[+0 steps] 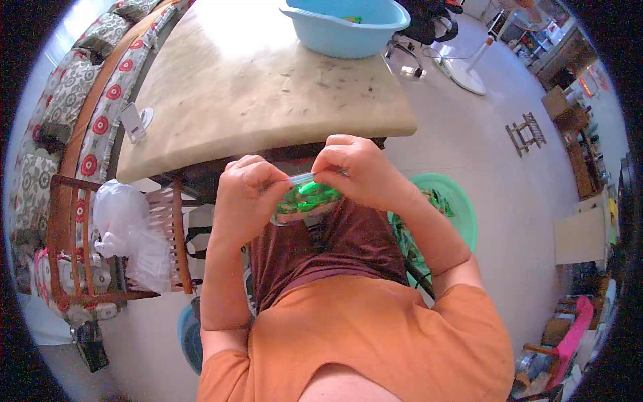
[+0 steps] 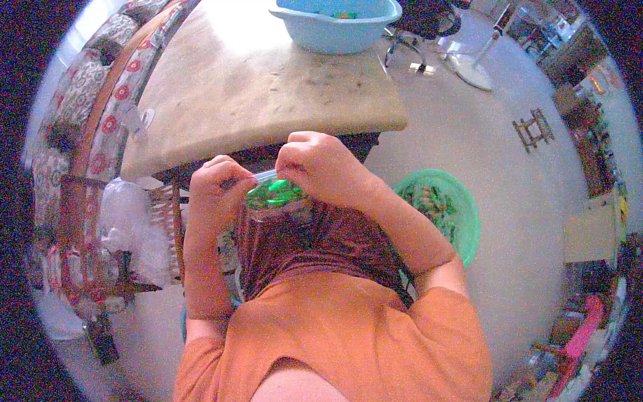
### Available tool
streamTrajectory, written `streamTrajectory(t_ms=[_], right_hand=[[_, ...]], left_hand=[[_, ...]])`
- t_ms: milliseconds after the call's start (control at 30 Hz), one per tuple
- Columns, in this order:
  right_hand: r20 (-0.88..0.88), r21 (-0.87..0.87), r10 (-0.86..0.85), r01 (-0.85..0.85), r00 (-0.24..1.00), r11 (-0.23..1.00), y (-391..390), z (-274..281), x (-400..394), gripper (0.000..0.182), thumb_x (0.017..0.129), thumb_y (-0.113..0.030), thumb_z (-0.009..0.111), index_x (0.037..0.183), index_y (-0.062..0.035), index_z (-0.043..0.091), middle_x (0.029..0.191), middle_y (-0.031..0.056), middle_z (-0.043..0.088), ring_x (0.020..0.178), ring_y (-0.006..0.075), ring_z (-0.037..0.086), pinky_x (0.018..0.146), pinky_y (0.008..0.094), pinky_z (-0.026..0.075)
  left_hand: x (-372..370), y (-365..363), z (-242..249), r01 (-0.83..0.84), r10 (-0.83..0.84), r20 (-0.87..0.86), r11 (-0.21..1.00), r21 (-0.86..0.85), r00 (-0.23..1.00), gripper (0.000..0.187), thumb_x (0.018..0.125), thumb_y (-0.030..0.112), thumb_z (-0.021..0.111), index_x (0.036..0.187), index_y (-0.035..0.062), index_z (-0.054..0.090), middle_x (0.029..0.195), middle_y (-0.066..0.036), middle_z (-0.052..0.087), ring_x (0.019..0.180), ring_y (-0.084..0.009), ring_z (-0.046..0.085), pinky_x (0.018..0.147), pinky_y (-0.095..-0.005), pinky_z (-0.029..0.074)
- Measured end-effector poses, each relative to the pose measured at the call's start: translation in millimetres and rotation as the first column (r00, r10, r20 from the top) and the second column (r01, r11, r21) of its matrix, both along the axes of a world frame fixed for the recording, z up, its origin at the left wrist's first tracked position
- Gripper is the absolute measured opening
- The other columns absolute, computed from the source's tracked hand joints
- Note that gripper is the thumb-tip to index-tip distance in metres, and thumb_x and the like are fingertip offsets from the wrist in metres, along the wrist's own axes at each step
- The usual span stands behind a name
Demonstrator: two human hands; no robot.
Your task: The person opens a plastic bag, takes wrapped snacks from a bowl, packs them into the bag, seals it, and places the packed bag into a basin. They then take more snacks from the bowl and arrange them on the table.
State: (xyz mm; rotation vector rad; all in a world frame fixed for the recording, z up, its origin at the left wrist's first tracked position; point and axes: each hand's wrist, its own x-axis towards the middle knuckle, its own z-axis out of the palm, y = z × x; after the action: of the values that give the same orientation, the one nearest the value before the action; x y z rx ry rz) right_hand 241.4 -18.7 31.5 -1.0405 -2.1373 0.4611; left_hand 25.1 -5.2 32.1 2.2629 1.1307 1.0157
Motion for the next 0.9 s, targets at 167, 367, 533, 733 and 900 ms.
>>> streamTrajectory(t_ms=[167,367,533,733,900], right_hand=[[0.006,0.0,-0.004,0.004,1.0,1.0,1.1,-2.0,10.5,0.011,0.079,-0.015,0.064,0.074,-0.0062,0.061,0.075,0.0107,0.058,0.075,0.0324,0.06,0.068,0.0413,0.05],[-0.022,0.039,0.01,-0.009,1.0,0.999,3.1,-8.1,21.4,0.008,0.076,-0.005,0.069,0.078,-0.0036,0.062,0.073,0.008,0.055,0.069,0.0253,0.056,0.06,0.035,0.046],[0.001,0.081,-0.03,0.03,1.0,0.996,-0.3,-10.4,21.6,0.007,0.077,-0.005,0.067,0.079,-0.0041,0.061,0.074,0.009,0.054,0.072,0.0274,0.056,0.064,0.0372,0.046],[0.129,0.114,-0.092,0.077,0.987,0.99,-2.9,-14.5,27.0,0.01,0.079,-0.015,0.065,0.079,-0.0064,0.059,0.077,0.0107,0.056,0.077,0.0327,0.059,0.068,0.0428,0.048],[0.153,0.211,-0.056,0.023,0.987,0.977,-1.8,-12.6,34.5,0.018,0.077,-0.014,0.069,0.092,-0.0071,0.063,0.083,0.0105,0.057,0.081,0.0309,0.059,0.069,0.0405,0.048]], left_hand=[[-3.6,-1.0,1.3,-0.012,0.012,0.001,0.999,-0.036,1.0,0.01,0.065,0.01,0.073,0.068,0.0044,0.066,0.066,-0.007,0.06,0.067,-0.0244,0.059,0.07,-0.0351,0.046],[-8.7,-2.0,4.6,-0.04,0.045,0.054,0.994,-0.097,0.998,0.01,0.064,0.007,0.073,0.068,0.0024,0.066,0.068,-0.009,0.062,0.066,-0.0232,0.06,0.063,-0.0335,0.046],[-10.7,-1.7,2.6,-0.036,0.041,0.049,0.995,-0.089,0.998,0.009,0.064,0.006,0.073,0.069,0.0024,0.066,0.067,-0.009,0.062,0.066,-0.0229,0.06,0.064,-0.0334,0.046],[-3.0,-0.3,-3.1,-0.001,0.001,-0.006,0.999,-0.035,1.0,0.009,0.068,0.011,0.072,0.068,0.0043,0.065,0.069,-0.007,0.062,0.069,-0.024,0.06,0.072,-0.0358,0.045],[13.6,6.2,-0.1,0.064,-0.054,-0.141,0.996,0.064,0.988,0.009,0.071,0.014,0.07,0.069,0.0063,0.065,0.071,-0.007,0.062,0.073,-0.0259,0.061,0.076,-0.0376,0.044]])
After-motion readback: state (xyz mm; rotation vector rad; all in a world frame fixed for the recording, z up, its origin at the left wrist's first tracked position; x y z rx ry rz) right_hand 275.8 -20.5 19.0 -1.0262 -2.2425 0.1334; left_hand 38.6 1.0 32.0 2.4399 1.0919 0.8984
